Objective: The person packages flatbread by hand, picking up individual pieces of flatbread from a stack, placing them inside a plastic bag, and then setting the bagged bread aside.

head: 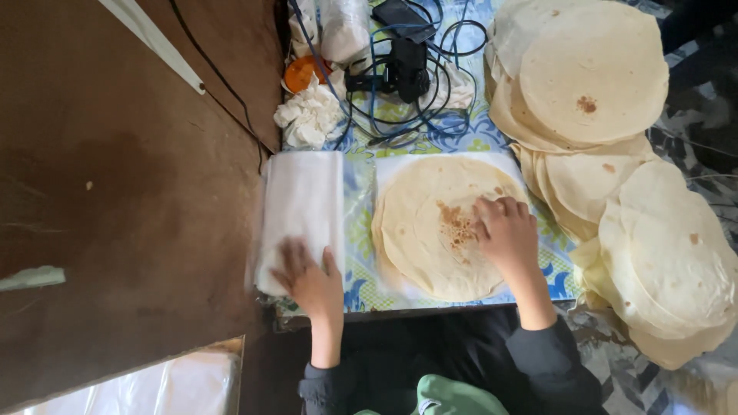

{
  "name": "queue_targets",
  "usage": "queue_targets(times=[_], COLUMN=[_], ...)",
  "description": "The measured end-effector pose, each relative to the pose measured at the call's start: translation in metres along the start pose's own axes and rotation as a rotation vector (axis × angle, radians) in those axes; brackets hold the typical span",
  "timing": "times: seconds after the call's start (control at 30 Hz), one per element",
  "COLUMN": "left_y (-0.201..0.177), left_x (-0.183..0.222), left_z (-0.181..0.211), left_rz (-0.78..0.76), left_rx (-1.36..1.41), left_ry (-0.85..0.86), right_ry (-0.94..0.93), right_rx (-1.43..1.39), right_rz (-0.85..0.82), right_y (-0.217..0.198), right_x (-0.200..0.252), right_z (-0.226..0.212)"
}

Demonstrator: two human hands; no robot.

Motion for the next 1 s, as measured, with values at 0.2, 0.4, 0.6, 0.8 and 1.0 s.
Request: queue_targets(times=[0.2, 0.4, 0.6, 0.8, 1.0], left_y=[0.006, -0.043, -0.037, -0.009, 0.041], left_x=[0.013, 0.047, 0.034, 0.050, 0.071], left_z=[0.048, 0.130, 0.129, 0.146, 0.132], left_rz=[-0.203, -0.420, -0.526, -0.714, -0.919], left_rx=[0.597, 1.049, 1.225, 1.310, 1.617], left_ry=[0.021, 0.259, 0.082, 0.089, -0.212], right_ry=[0.201, 0.226, 0.156, -0.120, -0.110], right_rx=[-0.713, -1.470, -1.306, -0.637, -1.051], right_rz=[-0.213, -0.486, -0.439, -0.481, -0.390], right_y=[0.049, 0.089, 0.008, -0.005, 0.030], right_x=[0.015, 0.043, 0.020, 0.037, 0.052], right_z=[-0.020, -0.064, -0.085, -0.087, -0.048])
Point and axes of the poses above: each hand's wrist, its own x-axis away from the middle knuckle, its own y-axis out of the palm, z = x × y, the point moved 10 cm from there along -x, towards the middle knuckle, and after that the axes turned 5 degrees about -y, right-handed, at the moved point
